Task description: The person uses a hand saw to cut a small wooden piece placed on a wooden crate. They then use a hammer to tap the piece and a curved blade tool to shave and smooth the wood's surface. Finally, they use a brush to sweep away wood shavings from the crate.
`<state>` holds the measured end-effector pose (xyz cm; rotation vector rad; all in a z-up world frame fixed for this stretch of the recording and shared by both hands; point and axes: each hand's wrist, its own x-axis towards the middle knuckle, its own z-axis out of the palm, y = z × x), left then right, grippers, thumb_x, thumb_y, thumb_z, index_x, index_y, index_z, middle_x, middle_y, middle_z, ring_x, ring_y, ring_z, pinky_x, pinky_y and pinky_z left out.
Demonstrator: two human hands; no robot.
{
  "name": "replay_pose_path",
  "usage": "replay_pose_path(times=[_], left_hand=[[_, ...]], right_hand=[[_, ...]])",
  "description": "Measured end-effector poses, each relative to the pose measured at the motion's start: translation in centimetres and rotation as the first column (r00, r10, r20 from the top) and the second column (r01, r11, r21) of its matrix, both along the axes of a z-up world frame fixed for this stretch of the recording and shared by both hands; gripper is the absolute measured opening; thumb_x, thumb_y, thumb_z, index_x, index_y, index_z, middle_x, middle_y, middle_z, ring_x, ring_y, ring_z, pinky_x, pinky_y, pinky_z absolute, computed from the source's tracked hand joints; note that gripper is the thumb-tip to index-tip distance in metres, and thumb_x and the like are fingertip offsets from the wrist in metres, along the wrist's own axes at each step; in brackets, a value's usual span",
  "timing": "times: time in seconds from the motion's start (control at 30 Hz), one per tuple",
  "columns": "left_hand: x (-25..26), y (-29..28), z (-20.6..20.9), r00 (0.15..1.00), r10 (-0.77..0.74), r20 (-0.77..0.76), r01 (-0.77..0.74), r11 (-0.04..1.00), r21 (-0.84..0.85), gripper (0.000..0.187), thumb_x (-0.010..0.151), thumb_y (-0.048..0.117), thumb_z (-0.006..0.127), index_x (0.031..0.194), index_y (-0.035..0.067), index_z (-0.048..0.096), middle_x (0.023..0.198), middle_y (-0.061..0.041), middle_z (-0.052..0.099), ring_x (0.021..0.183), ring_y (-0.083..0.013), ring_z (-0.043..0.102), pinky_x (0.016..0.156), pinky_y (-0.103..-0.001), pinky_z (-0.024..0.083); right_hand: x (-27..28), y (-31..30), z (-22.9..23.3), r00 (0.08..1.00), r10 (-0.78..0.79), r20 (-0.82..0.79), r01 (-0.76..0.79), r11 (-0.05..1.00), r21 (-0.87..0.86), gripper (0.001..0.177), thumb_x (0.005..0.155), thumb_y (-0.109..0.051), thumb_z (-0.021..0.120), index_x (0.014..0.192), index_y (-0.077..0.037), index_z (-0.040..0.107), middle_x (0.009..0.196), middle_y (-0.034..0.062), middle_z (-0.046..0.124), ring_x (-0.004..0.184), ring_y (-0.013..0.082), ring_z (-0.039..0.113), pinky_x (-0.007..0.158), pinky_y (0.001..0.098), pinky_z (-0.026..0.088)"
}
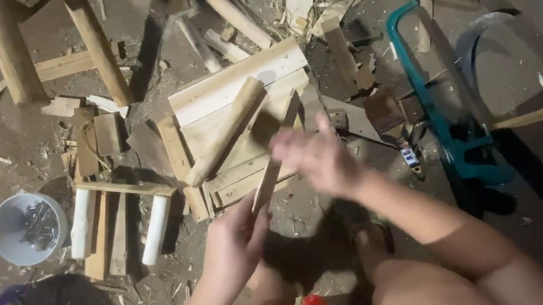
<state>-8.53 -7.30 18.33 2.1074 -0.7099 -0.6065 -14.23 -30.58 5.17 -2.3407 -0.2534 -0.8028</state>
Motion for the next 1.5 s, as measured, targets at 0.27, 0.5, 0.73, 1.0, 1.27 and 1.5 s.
replay_pose_path(times=[0.27, 0.5, 0.73, 1.0, 1.27, 1.5], left_hand=[[-0.4, 0.4, -2.3, 0.955, -0.217, 0.2, 0.207, 0.976, 0.073, 0.006, 0.094, 0.008, 0.063, 0.095, 0.009, 0.057, 0.063, -0.007, 0.057, 0.052, -0.0245, 0.053, 0.048, -0.038, 0.041], [-0.6, 0.8, -3.0, 0.768, -0.315, 0.558, 0.247, 0.949, 0.196, 0.046, 0.084, -0.004, 0.066, 0.13, 0.0, 0.064, 0.102, -0.014, 0.078, 0.064, -0.0203, 0.073, 0.04, -0.034, 0.056], [-0.1, 0.7, -1.5, 0.733, -0.306, 0.607, 0.273, 0.95, 0.15, 0.016, 0.09, -0.003, 0.064, 0.083, 0.01, 0.059, 0.064, 0.0, 0.053, 0.049, -0.0122, 0.048, 0.038, -0.028, 0.039], [0.8, 1.0, -1.8, 0.927, 0.074, 0.368, -0.005, 0.983, -0.186, 0.033, 0.085, 0.001, 0.073, 0.117, 0.009, 0.076, 0.125, -0.014, 0.075, 0.101, -0.0365, 0.074, 0.08, -0.042, 0.062], [0.7, 0.8, 0.4, 0.946, 0.187, -0.265, -0.255, 0.933, -0.253, 0.088, 0.073, -0.001, 0.084, 0.151, 0.002, 0.043, 0.156, -0.027, 0.045, 0.134, -0.056, 0.045, 0.103, -0.062, 0.049], [0.4, 0.7, -1.9, 0.791, 0.291, -0.538, -0.472, 0.85, -0.235, 0.071, 0.073, -0.012, 0.081, 0.14, 0.002, 0.062, 0.13, -0.02, 0.073, 0.116, -0.0273, 0.07, 0.1, -0.04, 0.058]], right_hand=[[-0.4, 3.6, 5.8, 0.971, 0.235, 0.028, -0.232, 0.921, 0.312, 0.015, 0.105, -0.006, 0.054, 0.116, -0.012, 0.062, 0.126, 0.0057, 0.06, 0.131, 0.0256, 0.056, 0.123, 0.0643, 0.021], [1.0, -4.6, 0.7, 0.958, -0.114, -0.262, 0.153, 0.979, 0.137, 0.021, 0.104, -0.015, 0.06, 0.121, -0.014, 0.072, 0.132, 0.0037, 0.071, 0.131, 0.0289, 0.063, 0.119, 0.0808, 0.004], [-0.9, 1.8, 5.4, 0.972, 0.226, -0.066, -0.216, 0.967, 0.133, 0.023, 0.1, -0.013, 0.069, 0.123, -0.018, 0.072, 0.133, -0.0031, 0.072, 0.134, 0.0177, 0.06, 0.126, 0.0596, -0.01], [-3.0, -8.3, -4.7, 0.915, -0.27, -0.298, 0.332, 0.926, 0.181, 0.025, 0.11, -0.022, 0.053, 0.127, -0.022, 0.071, 0.131, -0.0024, 0.072, 0.125, 0.0142, 0.065, 0.124, 0.0465, 0.009], [-3.3, -8.4, -3.2, 0.926, -0.245, -0.287, 0.329, 0.896, 0.297, 0.028, 0.11, -0.018, 0.051, 0.13, -0.013, 0.07, 0.133, 0.0083, 0.071, 0.125, 0.0301, 0.064, 0.113, 0.0565, 0.034], [-1.2, 0.1, -0.5, 0.994, -0.053, -0.096, 0.042, 0.993, -0.11, 0.037, 0.095, -0.015, 0.072, 0.132, -0.02, 0.071, 0.14, 0.003, 0.067, 0.13, 0.0273, 0.062, 0.11, 0.057, 0.04]])
